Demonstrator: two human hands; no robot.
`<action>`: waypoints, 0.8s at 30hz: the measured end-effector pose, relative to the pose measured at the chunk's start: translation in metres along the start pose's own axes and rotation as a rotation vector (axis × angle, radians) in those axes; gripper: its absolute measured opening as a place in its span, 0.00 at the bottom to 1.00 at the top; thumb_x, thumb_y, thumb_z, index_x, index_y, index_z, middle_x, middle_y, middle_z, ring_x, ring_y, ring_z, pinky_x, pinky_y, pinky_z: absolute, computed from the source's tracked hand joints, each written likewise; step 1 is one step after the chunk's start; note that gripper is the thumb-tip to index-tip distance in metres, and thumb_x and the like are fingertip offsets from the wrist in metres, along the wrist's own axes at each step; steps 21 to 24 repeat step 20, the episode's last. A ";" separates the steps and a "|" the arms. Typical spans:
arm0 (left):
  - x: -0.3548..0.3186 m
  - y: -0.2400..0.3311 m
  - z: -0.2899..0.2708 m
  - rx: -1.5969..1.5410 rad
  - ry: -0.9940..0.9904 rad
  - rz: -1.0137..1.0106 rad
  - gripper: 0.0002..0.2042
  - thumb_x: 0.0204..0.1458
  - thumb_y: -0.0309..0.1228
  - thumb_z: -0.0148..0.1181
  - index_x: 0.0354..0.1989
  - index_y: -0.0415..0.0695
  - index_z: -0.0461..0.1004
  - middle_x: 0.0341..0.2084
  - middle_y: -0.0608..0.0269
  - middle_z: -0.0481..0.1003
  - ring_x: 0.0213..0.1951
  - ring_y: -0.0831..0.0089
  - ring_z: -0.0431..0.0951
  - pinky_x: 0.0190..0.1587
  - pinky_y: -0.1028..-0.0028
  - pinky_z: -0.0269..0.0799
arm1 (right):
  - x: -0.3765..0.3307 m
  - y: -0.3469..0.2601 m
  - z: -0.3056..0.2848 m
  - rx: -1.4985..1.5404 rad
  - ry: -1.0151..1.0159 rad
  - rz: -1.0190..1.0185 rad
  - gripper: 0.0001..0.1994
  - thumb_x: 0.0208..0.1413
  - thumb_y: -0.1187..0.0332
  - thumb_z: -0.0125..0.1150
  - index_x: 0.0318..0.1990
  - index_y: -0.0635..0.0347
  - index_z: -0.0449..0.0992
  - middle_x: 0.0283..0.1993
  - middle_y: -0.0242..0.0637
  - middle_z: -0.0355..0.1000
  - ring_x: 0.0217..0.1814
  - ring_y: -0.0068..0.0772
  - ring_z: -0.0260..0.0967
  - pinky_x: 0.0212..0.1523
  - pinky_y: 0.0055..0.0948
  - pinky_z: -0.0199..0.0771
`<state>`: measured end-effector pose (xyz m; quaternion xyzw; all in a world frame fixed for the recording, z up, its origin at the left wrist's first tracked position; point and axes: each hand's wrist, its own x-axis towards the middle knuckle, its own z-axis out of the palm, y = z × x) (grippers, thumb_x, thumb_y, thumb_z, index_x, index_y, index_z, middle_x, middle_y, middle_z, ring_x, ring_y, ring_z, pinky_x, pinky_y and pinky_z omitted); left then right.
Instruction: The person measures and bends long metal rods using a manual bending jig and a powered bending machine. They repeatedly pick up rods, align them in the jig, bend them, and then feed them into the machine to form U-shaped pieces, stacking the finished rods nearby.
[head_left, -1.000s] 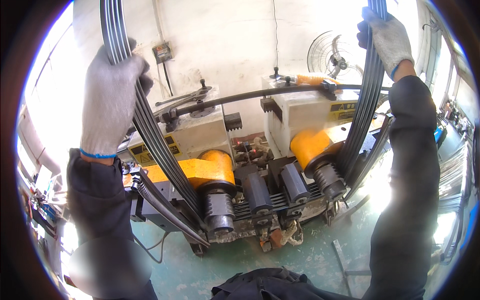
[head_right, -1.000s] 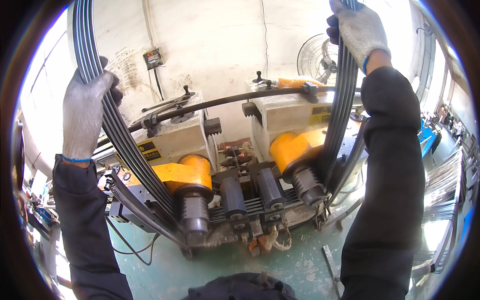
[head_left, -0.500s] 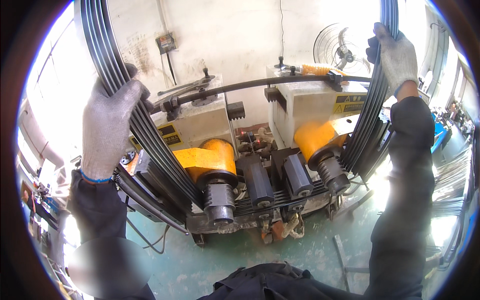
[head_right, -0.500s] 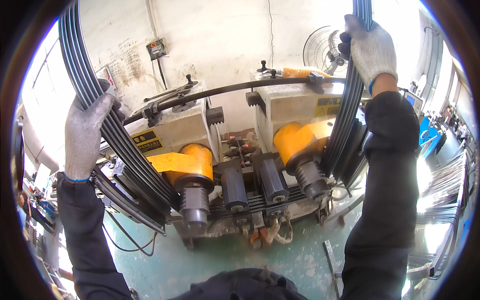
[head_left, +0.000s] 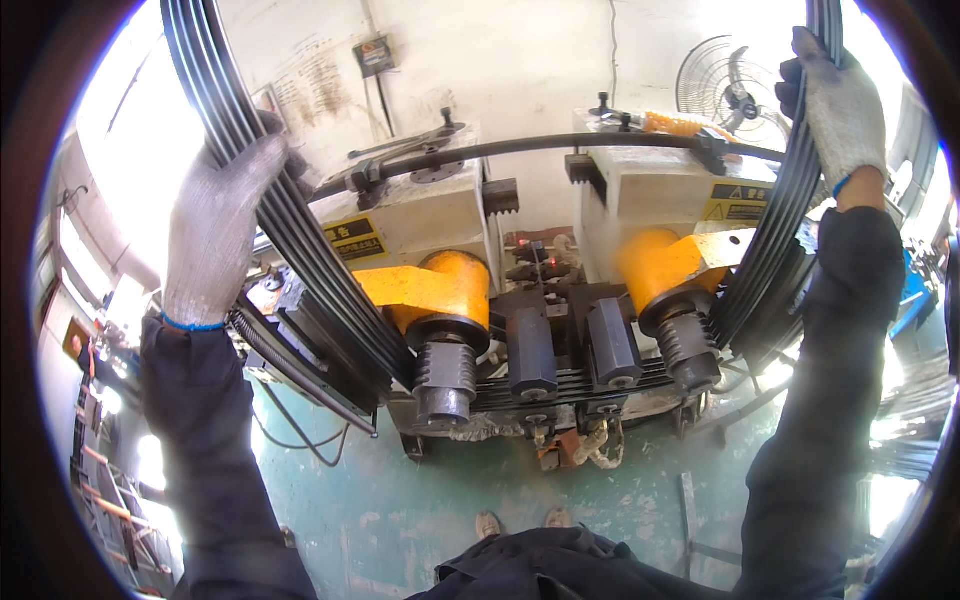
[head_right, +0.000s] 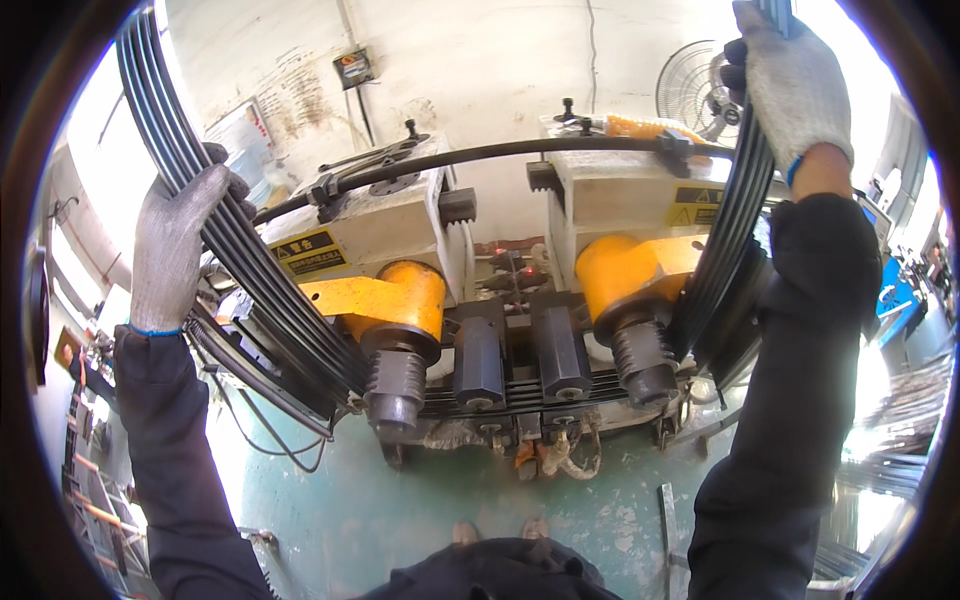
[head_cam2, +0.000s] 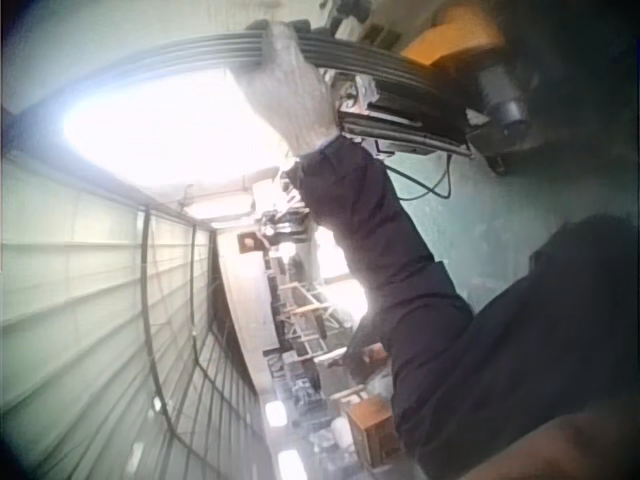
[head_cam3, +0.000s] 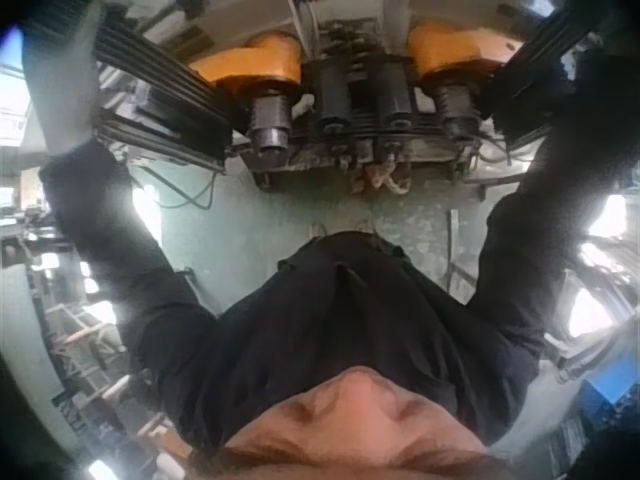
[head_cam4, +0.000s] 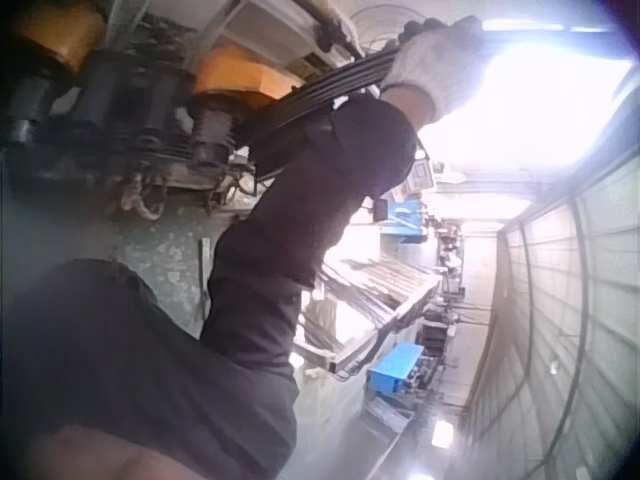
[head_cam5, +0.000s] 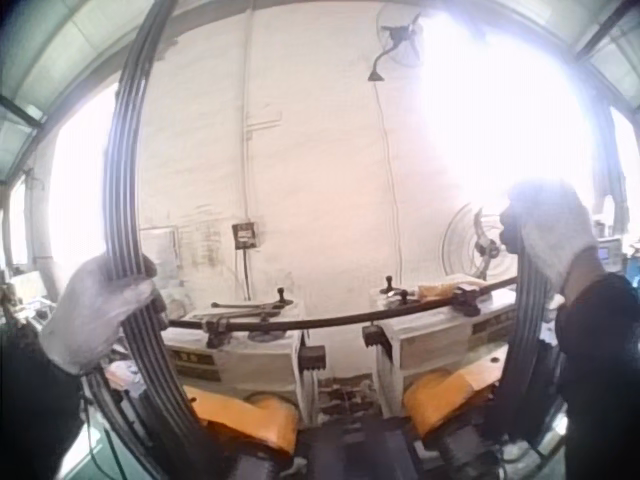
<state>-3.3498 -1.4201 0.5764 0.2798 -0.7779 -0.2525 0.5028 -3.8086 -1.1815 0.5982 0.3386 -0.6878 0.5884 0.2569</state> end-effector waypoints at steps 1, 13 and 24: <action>-0.002 -0.001 0.000 0.005 0.013 -0.009 0.17 0.77 0.35 0.65 0.65 0.35 0.76 0.40 0.57 0.85 0.40 0.69 0.89 0.44 0.69 0.88 | -0.008 -0.010 0.003 -0.026 -0.008 -0.008 0.33 0.75 0.38 0.70 0.63 0.65 0.86 0.47 0.37 0.88 0.44 0.27 0.89 0.49 0.30 0.89; -0.007 -0.003 0.006 0.016 0.009 -0.035 0.19 0.78 0.35 0.67 0.65 0.31 0.79 0.44 0.55 0.89 0.45 0.68 0.92 0.49 0.68 0.91 | -0.013 0.049 0.006 -0.232 0.027 0.026 0.37 0.75 0.31 0.63 0.53 0.65 0.89 0.43 0.41 0.90 0.43 0.31 0.90 0.51 0.34 0.87; -0.016 -0.010 -0.028 0.657 -0.018 0.384 0.15 0.65 0.25 0.65 0.57 0.51 0.89 0.46 0.56 0.90 0.50 0.55 0.92 0.55 0.61 0.89 | -0.037 0.012 0.027 -0.022 -0.070 0.020 0.25 0.84 0.49 0.59 0.59 0.67 0.86 0.44 0.37 0.89 0.39 0.27 0.88 0.42 0.27 0.86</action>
